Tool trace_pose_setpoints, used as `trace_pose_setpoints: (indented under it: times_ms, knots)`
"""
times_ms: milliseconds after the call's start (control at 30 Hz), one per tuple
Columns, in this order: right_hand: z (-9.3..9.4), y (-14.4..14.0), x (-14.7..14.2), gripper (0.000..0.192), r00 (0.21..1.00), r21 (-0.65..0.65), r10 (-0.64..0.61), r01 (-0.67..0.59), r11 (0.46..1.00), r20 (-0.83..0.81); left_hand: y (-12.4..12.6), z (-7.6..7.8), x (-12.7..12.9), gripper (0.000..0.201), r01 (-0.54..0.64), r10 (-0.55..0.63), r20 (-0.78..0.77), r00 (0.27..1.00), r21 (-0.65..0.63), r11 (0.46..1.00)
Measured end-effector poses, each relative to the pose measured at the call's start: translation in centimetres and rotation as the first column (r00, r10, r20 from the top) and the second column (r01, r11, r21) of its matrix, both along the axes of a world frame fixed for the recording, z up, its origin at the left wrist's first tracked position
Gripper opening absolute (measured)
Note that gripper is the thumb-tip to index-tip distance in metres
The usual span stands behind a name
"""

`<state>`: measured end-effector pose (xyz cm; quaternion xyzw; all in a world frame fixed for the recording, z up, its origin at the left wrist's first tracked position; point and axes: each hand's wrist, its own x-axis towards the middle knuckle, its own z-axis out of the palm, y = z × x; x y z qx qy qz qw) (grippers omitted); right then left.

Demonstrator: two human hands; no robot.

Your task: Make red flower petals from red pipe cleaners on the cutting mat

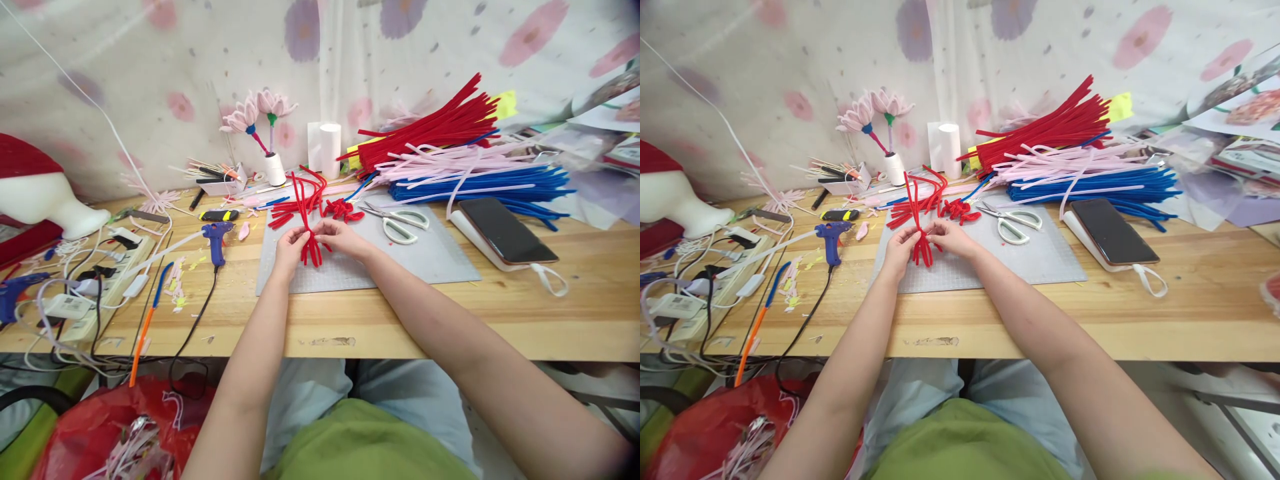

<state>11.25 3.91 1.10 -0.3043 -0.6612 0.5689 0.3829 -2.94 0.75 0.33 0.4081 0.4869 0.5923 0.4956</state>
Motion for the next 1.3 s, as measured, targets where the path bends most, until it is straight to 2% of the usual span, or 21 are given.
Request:
trace_pose_setpoints:
  times_ms: [100, 267, 333, 467, 533, 800, 1033, 1300]
  knots:
    - [-0.4, 0.2, -0.1, 0.012, 0.999, 0.077, -0.015, 0.012, 0.997, 0.036, 0.0, -0.1, 0.1, 0.026, -0.009, 0.009, 0.0, 1.0, -0.016, 1.0]
    - [-0.4, 0.2, 0.1, 0.013, 0.994, 0.177, 0.019, -0.038, 0.983, 0.108, -0.1, 0.1, 0.0, 0.022, -0.101, 0.101, 0.013, 0.995, 0.013, 0.995]
    - [-0.1, 0.1, 0.1, 0.017, 0.993, 0.141, 0.003, -0.02, 0.99, 0.118, -0.2, 0.1, 0.0, 0.022, -0.079, 0.079, 0.028, 0.996, -0.008, 0.997]
    - [0.1, 0.2, 0.0, 0.028, 0.994, -0.011, -0.108, 0.108, 0.994, -0.006, -0.5, 0.1, 0.6, 0.022, 0.108, -0.109, -0.017, 0.994, -0.041, 0.993]
    - [0.1, 0.3, -0.2, 0.029, 0.99, -0.062, -0.13, 0.127, 0.99, -0.048, -0.6, 0.0, 0.9, 0.021, 0.147, -0.15, -0.074, 0.986, -0.048, 0.988]
    - [0.1, 0.7, -0.2, 0.027, 0.966, -0.112, -0.245, 0.235, 0.966, -0.086, -0.6, 0.0, 0.9, 0.019, 0.075, -0.084, -0.103, 0.991, -0.081, 0.994]
    - [0.0, 0.6, -0.6, 0.029, 0.919, -0.103, -0.39, 0.383, 0.918, -0.065, -0.5, -0.3, 0.7, 0.02, 0.075, -0.081, -0.184, 0.98, -0.038, 0.996]
    - [-0.3, 0.7, -0.9, 0.031, 0.896, -0.074, -0.439, 0.434, 0.898, -0.07, -0.8, 0.3, 0.7, 0.023, 0.145, -0.159, -0.198, 0.967, -0.083, 0.986]
